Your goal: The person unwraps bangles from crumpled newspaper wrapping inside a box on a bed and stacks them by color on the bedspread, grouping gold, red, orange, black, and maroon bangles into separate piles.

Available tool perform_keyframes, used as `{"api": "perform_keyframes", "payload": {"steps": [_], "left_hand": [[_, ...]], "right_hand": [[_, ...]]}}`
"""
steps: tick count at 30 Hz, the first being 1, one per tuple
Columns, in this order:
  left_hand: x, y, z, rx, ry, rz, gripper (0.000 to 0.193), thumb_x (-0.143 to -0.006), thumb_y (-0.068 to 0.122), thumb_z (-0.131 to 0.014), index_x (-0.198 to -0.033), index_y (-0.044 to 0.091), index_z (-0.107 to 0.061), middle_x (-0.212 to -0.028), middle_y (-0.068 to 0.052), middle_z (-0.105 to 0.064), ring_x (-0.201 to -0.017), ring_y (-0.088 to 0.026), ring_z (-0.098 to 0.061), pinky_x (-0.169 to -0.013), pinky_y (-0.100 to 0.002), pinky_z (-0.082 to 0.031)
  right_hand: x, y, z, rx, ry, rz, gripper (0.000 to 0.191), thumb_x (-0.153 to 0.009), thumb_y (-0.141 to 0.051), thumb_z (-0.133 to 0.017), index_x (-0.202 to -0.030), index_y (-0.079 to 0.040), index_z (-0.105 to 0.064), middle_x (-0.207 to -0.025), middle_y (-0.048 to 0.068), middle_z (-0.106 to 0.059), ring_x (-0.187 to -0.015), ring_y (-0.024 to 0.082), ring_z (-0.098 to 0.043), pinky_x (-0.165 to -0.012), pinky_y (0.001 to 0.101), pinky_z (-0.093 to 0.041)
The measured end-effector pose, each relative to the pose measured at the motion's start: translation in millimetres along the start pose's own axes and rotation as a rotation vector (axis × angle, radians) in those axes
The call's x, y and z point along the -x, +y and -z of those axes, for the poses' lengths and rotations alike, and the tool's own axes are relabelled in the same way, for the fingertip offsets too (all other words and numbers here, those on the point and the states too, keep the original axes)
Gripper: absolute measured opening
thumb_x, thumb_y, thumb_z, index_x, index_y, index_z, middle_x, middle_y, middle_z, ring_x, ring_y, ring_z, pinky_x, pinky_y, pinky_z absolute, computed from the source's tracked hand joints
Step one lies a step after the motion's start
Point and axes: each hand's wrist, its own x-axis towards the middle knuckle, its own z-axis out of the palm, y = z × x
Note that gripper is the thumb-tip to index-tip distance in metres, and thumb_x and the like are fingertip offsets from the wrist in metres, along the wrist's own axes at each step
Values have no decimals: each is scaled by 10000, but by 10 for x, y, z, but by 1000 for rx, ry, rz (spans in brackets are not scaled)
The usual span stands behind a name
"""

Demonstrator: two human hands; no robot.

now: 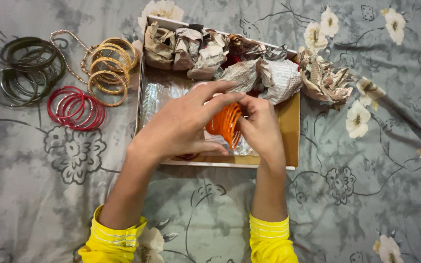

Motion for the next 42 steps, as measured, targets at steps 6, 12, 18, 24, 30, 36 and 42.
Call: {"api": "perform_keyframes", "payload": {"steps": [6, 12, 18, 24, 30, 36, 42], "left_hand": [[53, -53, 2, 3, -1, 101, 730, -828, 383, -834, -1425, 102, -523, -1343, -145, -605, -1167, -370, -643, -912, -438, -549], [43, -48, -63, 83, 39, 329, 803, -880, 454, -799, -1479, 66, -431, -1181, -205, -689, -1031, -362, -714, -858, -466, -549], [-45, 80, -175, 62, 116, 395, 993, -720, 388, -890, -1512, 97, -366, -1113, -239, -694, -976, -430, -692, -797, -472, -543], [-9, 105, -79, 364, 173, 408, 934, -754, 149, -796, -1565, 120, -335, -1156, -175, -733, -1015, -315, -764, -867, -391, -583], [104, 83, 220, 494, 209, 420, 790, -809, 21, -770, -1512, 97, -418, -1157, -104, -724, -1015, -147, -724, -853, -296, -593], [361, 14, 633, 316, 429, 552, 722, -820, 22, -764, -1472, 71, -458, -1139, -72, -720, -986, -111, -721, -851, -264, -601], [559, -146, 801, -266, 415, 623, 680, -848, 82, -863, -1450, 50, -551, -1024, -162, -761, -910, -254, -753, -790, -361, -573]], "right_hand": [[-13, -117, 127, 374, 2, 48, 370, -761, 68, -610, -1107, 11, -730, -945, 156, -778, -869, 145, -773, -795, 303, -583], [8, -222, 85, 277, 67, 70, 313, -816, 46, -649, -1113, 5, -740, -937, 122, -796, -845, 159, -762, -774, 290, -590], [37, -376, -73, 263, 192, 115, 335, -802, 82, -582, -1091, -4, -727, -943, 104, -794, -890, 154, -800, -804, 279, -613], [60, -488, -171, 317, 199, 260, 356, -772, 92, -632, -1101, -15, -716, -1014, 101, -785, -943, 193, -796, -857, 305, -611], [38, -535, -247, 171, 50, 233, 480, -833, -81, -800, -1282, -24, -641, -1166, 99, -738, -1000, 168, -742, -825, 284, -611], [174, -635, -279, 382, -168, 273, 513, -760, -396, -910, -1140, -111, -715, -1041, 44, -781, -867, 141, -766, -773, 288, -604], [265, -673, -659, 570, -538, 430, 362, -853, -331, -775, -1107, -87, -692, -939, 103, -670, -887, 350, -679, -697, 455, -523]]}}
